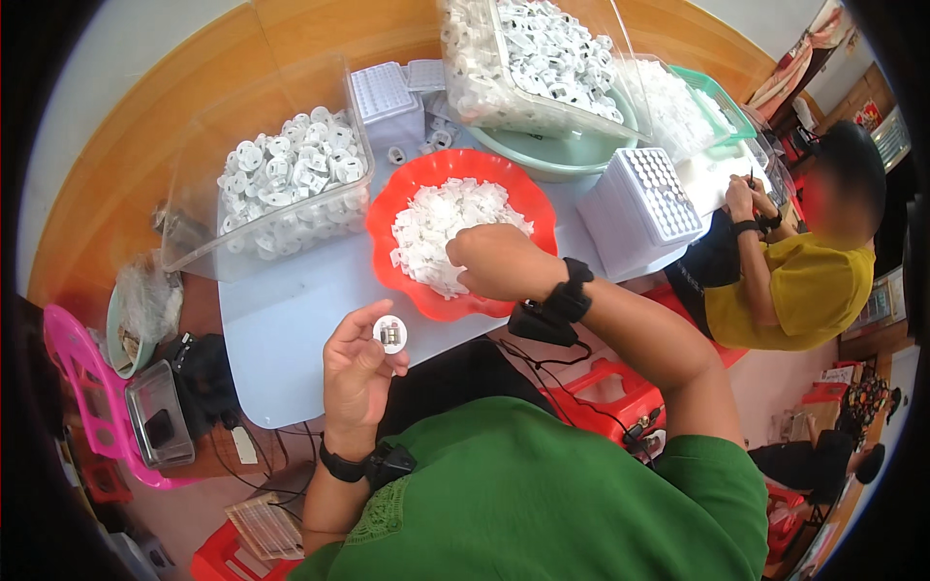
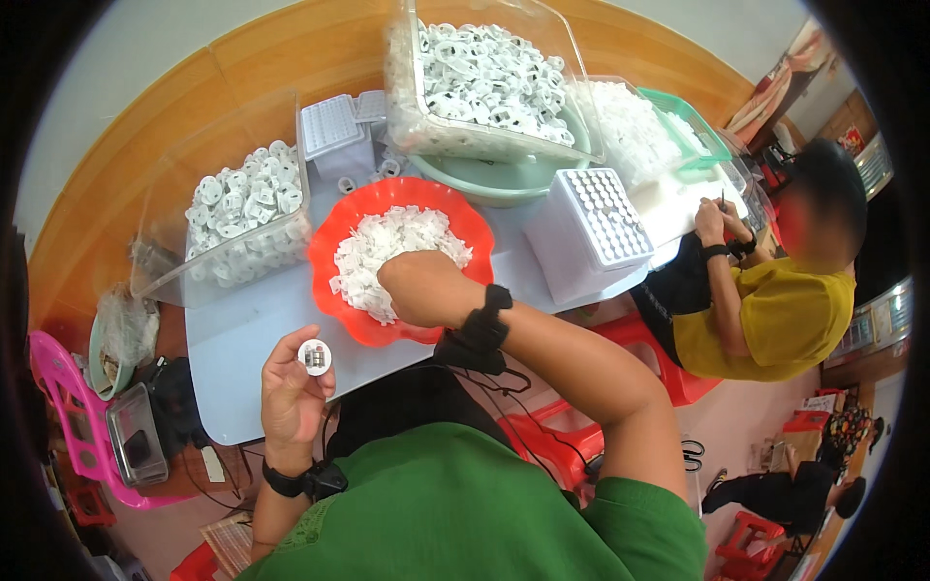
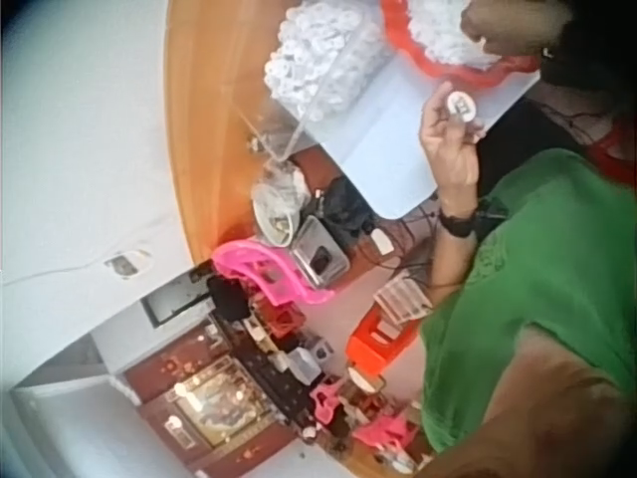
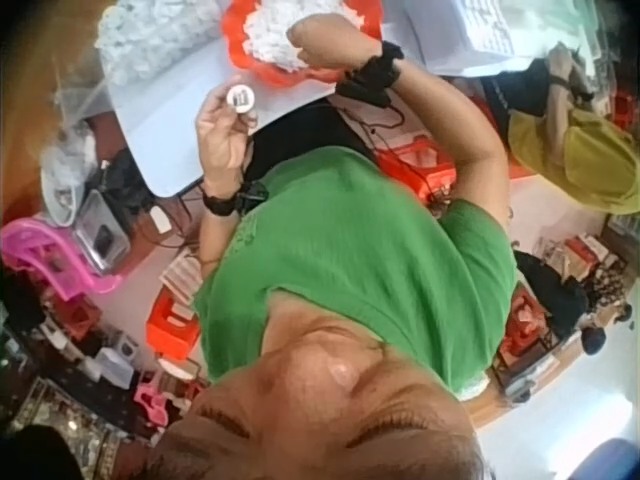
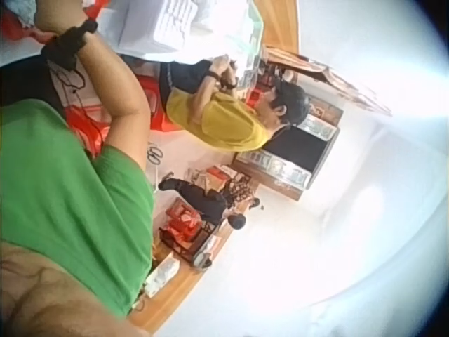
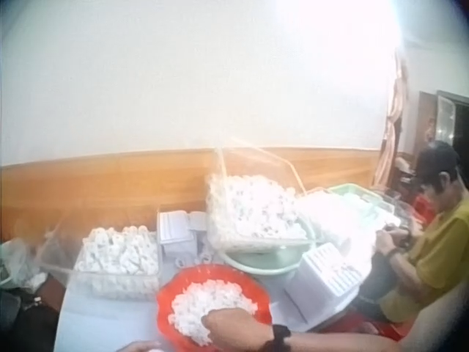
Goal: Assembling small plastic components by taking pieces from a red bowl and matching them together.
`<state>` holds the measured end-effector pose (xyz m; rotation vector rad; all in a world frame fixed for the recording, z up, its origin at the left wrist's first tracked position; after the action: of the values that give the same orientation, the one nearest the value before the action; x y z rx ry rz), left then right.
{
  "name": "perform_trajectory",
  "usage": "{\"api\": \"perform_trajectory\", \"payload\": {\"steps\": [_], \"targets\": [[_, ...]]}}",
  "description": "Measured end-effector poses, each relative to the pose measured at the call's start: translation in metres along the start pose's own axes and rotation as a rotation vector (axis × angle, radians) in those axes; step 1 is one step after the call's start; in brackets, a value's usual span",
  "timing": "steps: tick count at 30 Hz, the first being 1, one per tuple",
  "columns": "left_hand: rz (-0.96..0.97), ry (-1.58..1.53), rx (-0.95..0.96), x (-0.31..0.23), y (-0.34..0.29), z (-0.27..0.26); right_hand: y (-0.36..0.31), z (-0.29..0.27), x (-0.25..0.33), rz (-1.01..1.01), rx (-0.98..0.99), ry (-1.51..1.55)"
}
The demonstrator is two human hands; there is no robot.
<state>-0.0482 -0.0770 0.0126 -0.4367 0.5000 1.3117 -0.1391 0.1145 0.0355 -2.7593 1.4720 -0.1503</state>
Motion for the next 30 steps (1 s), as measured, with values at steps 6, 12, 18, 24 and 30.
{"api": "perform_trajectory", "payload": {"steps": [6, 12, 18, 24, 30], "targets": [[-0.008, -0.011, 0.014, -0.004, 0.001, -0.01, 0.021, 0.014, 0.002, 0.016, 0.088, -0.048], [-0.01, 0.038, -0.039, -0.006, 0.003, -0.007, 0.011, 0.004, -0.008, 0.06, 0.002, 0.172], [-0.058, -0.06, 0.018, -0.002, 0.005, -0.004, 0.004, 0.008, -0.01, -0.074, -0.181, 0.179], [-0.054, -0.058, 0.032, 0.0, 0.002, -0.001, 0.016, 0.008, 0.004, -0.123, -0.103, 0.06], [-0.057, -0.032, 0.006, 0.0, -0.001, 0.001, 0.019, 0.019, -0.012, -0.058, -0.142, -0.029]]}}
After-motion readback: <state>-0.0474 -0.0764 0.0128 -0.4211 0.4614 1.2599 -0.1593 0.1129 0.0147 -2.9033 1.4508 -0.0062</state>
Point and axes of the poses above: each hand's wrist, its own y-axis towards the middle knuckle, its own z-axis out of the palm, x = y × z, the point moved 4 cm from there along y, towards the middle knuckle, and after that the axes turned 14 degrees about -y, right-handed, at the moved point
